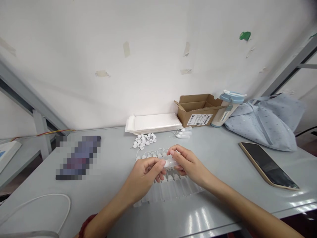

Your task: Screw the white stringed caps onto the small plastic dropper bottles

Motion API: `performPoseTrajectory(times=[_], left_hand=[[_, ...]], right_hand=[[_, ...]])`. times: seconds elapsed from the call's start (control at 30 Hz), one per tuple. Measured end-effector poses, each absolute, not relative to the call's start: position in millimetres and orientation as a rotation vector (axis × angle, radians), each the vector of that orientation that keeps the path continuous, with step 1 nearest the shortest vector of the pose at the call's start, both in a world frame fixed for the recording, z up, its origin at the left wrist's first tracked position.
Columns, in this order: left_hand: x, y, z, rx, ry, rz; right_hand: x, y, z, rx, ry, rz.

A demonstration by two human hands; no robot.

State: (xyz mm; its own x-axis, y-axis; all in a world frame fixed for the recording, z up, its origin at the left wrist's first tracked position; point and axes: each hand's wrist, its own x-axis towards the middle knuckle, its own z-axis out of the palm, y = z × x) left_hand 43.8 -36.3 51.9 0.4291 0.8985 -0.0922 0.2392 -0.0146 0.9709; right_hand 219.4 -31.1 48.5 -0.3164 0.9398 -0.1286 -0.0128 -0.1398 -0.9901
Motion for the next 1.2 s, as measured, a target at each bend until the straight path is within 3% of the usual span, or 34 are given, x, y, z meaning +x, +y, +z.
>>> performPoseTrajectory(times=[0.3, 0.5, 0.7, 0.8, 0.93, 1.2], left_hand=[[46.5, -41.4, 50.1, 1.761, 1.062, 0.746], [46.9, -42.5, 40.2, 2.469, 0.908, 1.129], [43.2, -36.2, 41.1, 2.467, 0.896, 1.224], [33.9, -30.7, 48.8, 2.351, 0.964, 1.203], [14.9, -19.1, 59.0, 2.210, 1.262, 1.350], [-5.1, 15.2, 29.1, 2.303, 1.582, 0.935]], right_hand=[[220.0, -29.6, 47.4, -1.055, -1.339, 1.622], [221.2, -29.2, 47.0, -1.025, -1.318, 1.680], [220.8, -30.5, 50.0, -1.034, -1.383, 1.604], [233.3, -22.8, 53.1, -1.143, -1.575, 1.309], [264.5, -0.9, 54.4, -1.219, -1.754, 0.544], [298.4, 35.0, 34.1, -1.333, -1.708, 0.299]])
